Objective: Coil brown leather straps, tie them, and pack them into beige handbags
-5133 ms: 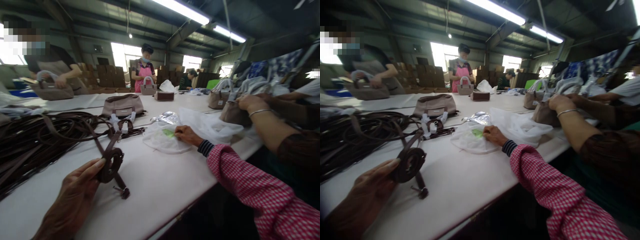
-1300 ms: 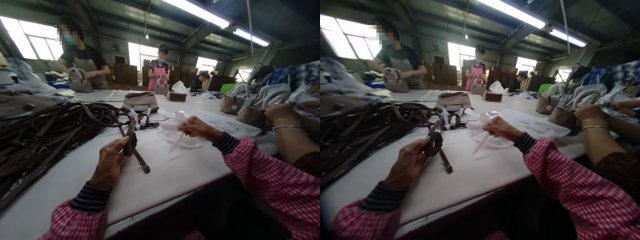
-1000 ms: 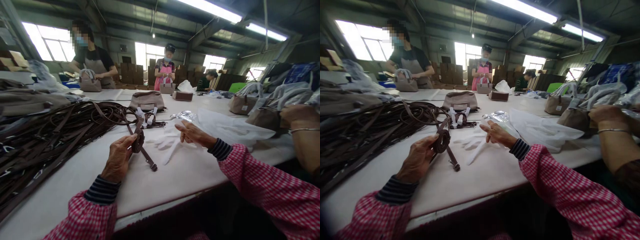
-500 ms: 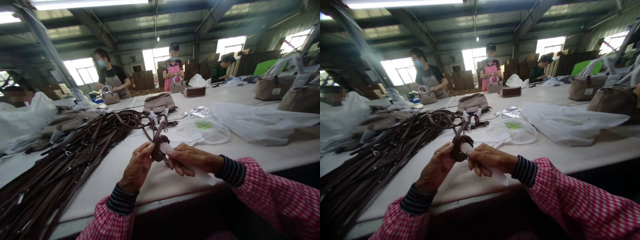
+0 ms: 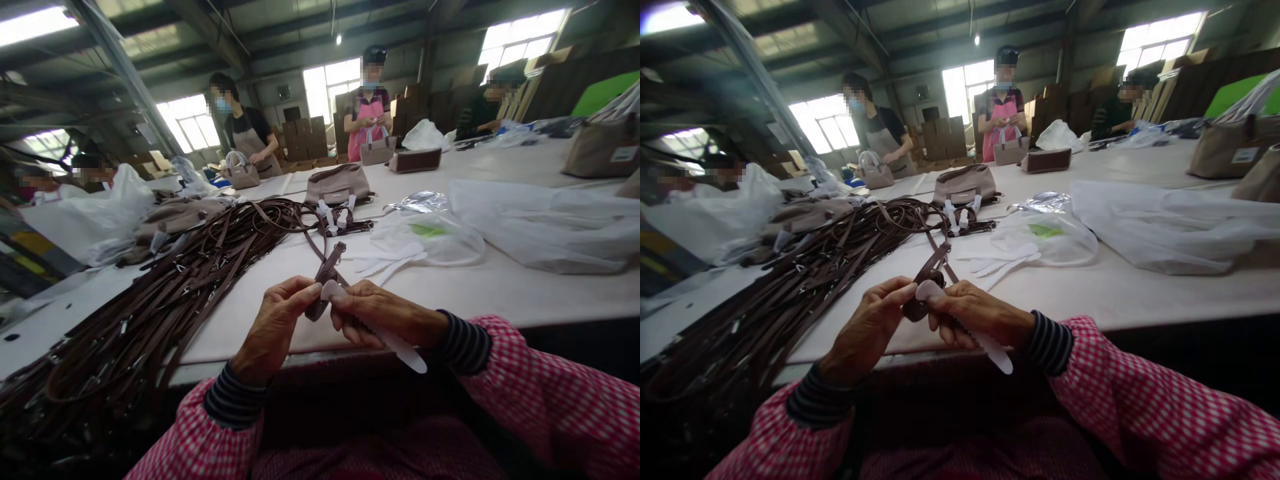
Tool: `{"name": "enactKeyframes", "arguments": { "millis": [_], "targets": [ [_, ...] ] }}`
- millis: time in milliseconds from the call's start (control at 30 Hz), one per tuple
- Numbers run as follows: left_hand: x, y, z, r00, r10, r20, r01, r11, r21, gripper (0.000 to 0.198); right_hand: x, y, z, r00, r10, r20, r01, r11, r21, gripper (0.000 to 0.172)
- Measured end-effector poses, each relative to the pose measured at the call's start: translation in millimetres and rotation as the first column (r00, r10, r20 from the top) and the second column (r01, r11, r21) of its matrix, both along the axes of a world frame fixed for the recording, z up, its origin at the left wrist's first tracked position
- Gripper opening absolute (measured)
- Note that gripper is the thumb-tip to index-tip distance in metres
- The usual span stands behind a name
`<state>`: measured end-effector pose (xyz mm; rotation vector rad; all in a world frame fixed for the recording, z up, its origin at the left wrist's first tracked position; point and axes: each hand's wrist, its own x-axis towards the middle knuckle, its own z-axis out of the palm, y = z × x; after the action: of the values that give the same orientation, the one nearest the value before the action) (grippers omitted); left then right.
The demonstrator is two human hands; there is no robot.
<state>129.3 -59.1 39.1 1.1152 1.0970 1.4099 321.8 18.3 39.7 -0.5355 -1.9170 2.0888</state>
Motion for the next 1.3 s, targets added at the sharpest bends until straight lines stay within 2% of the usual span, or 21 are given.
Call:
{"name": "enactKeyframes", "arguments": {
  "millis": [67, 200, 400, 600, 700, 833, 900, 1033, 1100, 1200, 1300],
  "targets": [
    [-2, -4, 0.6, 0.999, 0.027, 0.044, -0.027, 1.000, -0.005, 0.020, 4, -2, -0.5, 0.999, -0.017, 0.029, 0.018, 1.000, -0.005, 0.054],
    [-2, -8, 2.3, 0.995, 0.004, 0.099, -0.001, 1.000, -0.029, 0.019, 9, -5, -2.2, 0.993, -0.016, 0.113, 0.015, 1.000, 0.007, 0.056],
    [6, -10, 0.4, 0.998, -0.036, 0.057, 0.039, 0.998, -0.039, 0.018, -1, -7, -5.8, 0.998, -0.020, 0.066, 0.012, 0.993, 0.114, 0.060],
    [12, -15, 1.1, 0.995, -0.012, -0.099, 0.010, 1.000, -0.017, 0.016, -8, -7, -19.0, 0.994, -0.108, -0.006, 0.108, 0.991, 0.073, 0.057],
    [18, -16, 3.2, 0.982, 0.013, -0.187, -0.018, 0.999, -0.029, 0.017, 3, -11, -22.6, 0.992, -0.118, -0.052, 0.123, 0.987, 0.101, 0.049],
    [25, -14, 2.1, 0.918, 0.122, -0.377, -0.105, 0.992, 0.065, 0.014, 26, -21, -27.1, 0.978, -0.208, -0.032, 0.210, 0.966, 0.149, 0.037],
    [27, -14, -0.9, 0.903, 0.123, -0.412, -0.099, 0.992, 0.081, 0.013, 31, -27, -31.9, 0.966, -0.260, -0.014, 0.260, 0.960, 0.106, 0.036],
    [30, -18, -6.7, 0.902, 0.078, -0.425, -0.077, 0.997, 0.021, 0.014, 26, -39, -41.4, 0.953, -0.296, -0.067, 0.297, 0.955, -0.002, 0.035],
    [30, -21, -7.7, 0.890, 0.093, -0.447, -0.098, 0.995, 0.013, 0.013, 23, -46, -43.9, 0.933, -0.345, -0.103, 0.347, 0.938, 0.000, 0.032],
    [27, -26, -8.8, 0.824, 0.161, -0.543, -0.154, 0.986, 0.060, 0.008, 26, -56, -45.8, 0.904, -0.407, -0.129, 0.417, 0.907, 0.062, 0.029],
    [24, -28, -15.1, 0.688, 0.221, -0.691, -0.158, 0.975, 0.154, 0.005, 33, -62, -47.6, 0.945, -0.319, -0.076, 0.328, 0.934, 0.146, 0.017]
  ]
}}
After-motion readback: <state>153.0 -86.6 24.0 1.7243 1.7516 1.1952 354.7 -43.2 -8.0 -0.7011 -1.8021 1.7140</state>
